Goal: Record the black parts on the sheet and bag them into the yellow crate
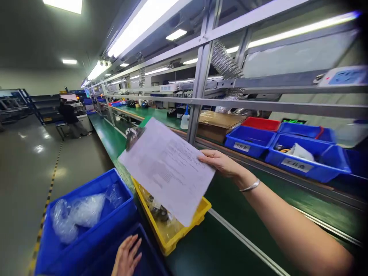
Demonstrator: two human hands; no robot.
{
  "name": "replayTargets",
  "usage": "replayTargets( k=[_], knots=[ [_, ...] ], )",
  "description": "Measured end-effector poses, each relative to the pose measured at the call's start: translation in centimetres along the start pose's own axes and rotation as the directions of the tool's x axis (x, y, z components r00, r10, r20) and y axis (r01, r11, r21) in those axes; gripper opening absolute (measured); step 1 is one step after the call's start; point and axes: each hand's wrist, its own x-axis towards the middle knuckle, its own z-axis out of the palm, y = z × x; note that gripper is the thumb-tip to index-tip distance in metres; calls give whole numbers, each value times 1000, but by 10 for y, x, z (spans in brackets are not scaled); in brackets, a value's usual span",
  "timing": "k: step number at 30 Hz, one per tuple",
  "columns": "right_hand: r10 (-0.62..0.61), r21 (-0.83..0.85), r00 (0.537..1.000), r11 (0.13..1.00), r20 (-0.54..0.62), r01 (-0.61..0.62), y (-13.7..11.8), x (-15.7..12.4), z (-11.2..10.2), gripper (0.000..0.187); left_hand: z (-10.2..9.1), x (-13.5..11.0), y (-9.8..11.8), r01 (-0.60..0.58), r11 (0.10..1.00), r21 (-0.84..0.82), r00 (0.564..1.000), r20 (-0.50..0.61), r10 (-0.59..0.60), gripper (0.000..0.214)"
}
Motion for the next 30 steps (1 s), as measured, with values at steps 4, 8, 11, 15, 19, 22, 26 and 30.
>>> replayTargets(
  k=[4,8,11,15,19,22,26,30],
  knots=[
    [291,-111,865,957,409,-270,54,-17,25,42,-11,-28,65,130,847,-516,992,71,-109,80],
    [368,-146,684,921,630,-361,109,-20,52,37,-19,-48,83,243,818,-521,970,147,-194,65],
    [412,-39,693,873,591,-486,139,-27,63,32,-12,-62,77,228,912,-340,972,22,-235,48],
    [456,298,819,774,350,-558,170,-47,70,31,2,-69,76,196,935,-295,962,-128,-243,37],
    [513,569,857,694,40,-442,197,-77,87,30,8,-72,76,177,922,-343,946,-201,-256,36],
    [511,546,855,743,-89,-387,206,-96,103,42,11,-76,73,181,916,-359,946,-193,-262,36],
    [503,500,845,788,-182,-361,200,-103,115,55,13,-79,75,149,934,-326,962,-168,-213,35],
    [506,516,838,783,-205,-346,188,-100,115,54,12,-81,83,143,937,-319,970,-143,-196,37]
  ],
)
